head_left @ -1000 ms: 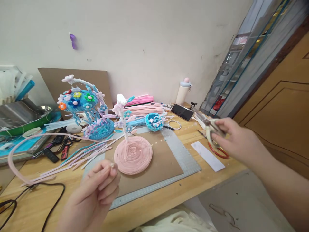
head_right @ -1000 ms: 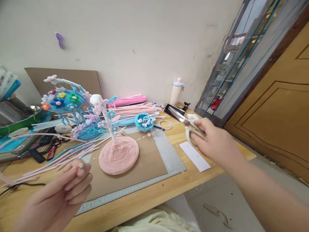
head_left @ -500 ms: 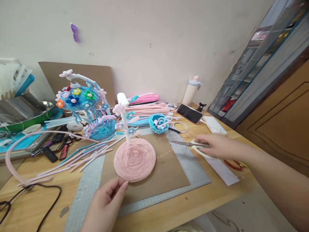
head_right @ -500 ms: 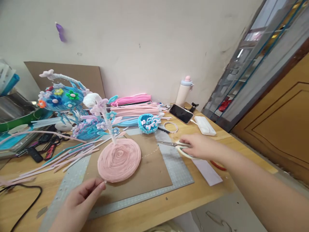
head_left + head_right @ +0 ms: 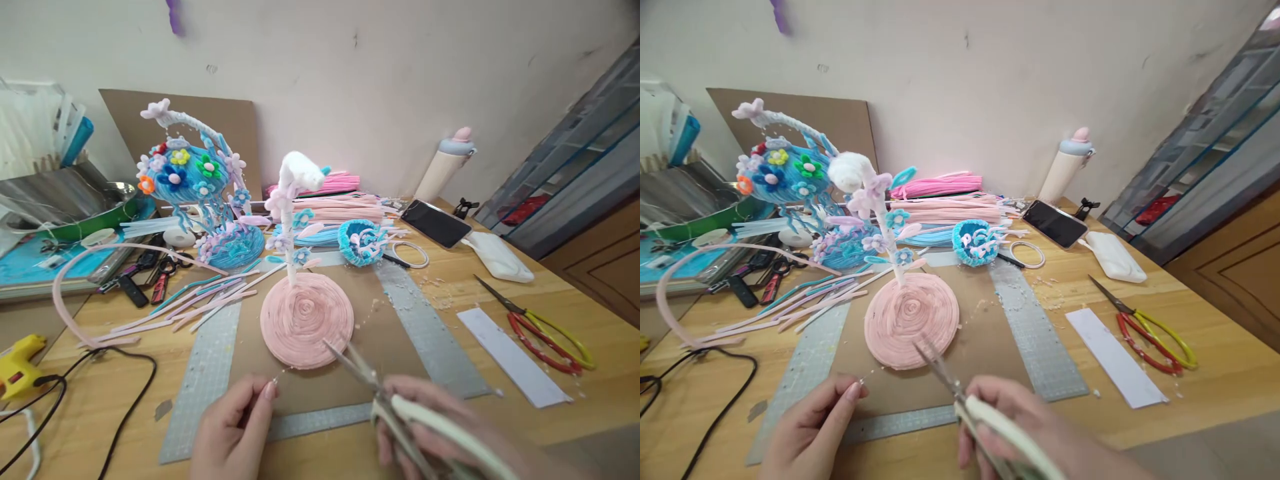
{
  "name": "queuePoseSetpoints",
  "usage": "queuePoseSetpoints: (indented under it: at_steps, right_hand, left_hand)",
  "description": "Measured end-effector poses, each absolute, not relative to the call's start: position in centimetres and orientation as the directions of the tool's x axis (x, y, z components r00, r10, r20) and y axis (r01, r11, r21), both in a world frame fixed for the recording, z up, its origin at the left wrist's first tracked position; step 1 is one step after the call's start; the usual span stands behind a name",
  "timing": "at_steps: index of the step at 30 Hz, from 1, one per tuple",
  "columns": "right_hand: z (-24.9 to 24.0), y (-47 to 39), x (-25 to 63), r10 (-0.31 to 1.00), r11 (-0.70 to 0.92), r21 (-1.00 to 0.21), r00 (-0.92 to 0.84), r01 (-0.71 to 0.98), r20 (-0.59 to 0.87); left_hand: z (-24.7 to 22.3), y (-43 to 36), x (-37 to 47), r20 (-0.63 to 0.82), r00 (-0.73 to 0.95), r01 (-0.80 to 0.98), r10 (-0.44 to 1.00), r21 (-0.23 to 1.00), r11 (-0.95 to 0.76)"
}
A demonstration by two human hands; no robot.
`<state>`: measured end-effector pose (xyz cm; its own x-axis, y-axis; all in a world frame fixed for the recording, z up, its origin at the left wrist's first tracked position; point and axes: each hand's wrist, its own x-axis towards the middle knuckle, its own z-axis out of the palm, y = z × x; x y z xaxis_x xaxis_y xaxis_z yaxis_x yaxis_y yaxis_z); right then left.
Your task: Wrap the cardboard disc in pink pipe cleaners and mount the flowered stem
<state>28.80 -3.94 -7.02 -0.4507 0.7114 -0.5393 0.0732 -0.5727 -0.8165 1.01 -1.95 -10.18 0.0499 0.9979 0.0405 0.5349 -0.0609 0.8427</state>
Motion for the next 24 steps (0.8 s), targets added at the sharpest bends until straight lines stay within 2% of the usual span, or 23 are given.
queuePoseSetpoints:
  at_steps: [5,8,14,24]
  right_hand:
    - [-7.0,-4.5,24.4,0.665,-0.583,-0.785,-0.430,0.210,-0.610]
    - [-7.0,-4.5,23.6,0.614,-0.622,-0.748,-0.450,0.230,-0.649]
    - [-6.5,-4.2,22.1,0.651,-0.599,-0.765,-0.413,0.235,-0.637]
    - [-6.6,-4.3,21.9,0.626,-0.626,-0.756,-0.455,0.192,-0.633]
  left_hand:
    - [-10.1,-2.9,0.8,0.127,-0.082,0.530,0.989,0.846,-0.065]
    - [-10.6,-3.1,0.4,0.128,-0.058,0.533,0.990,0.842,-0.078]
    - [-10.9,-3.4,0.1,0.082,0.019,0.513,0.996,0.855,-0.080]
    - [-10.3,-3.3,0.5,0.023,0.040,0.466,0.999,0.884,-0.039]
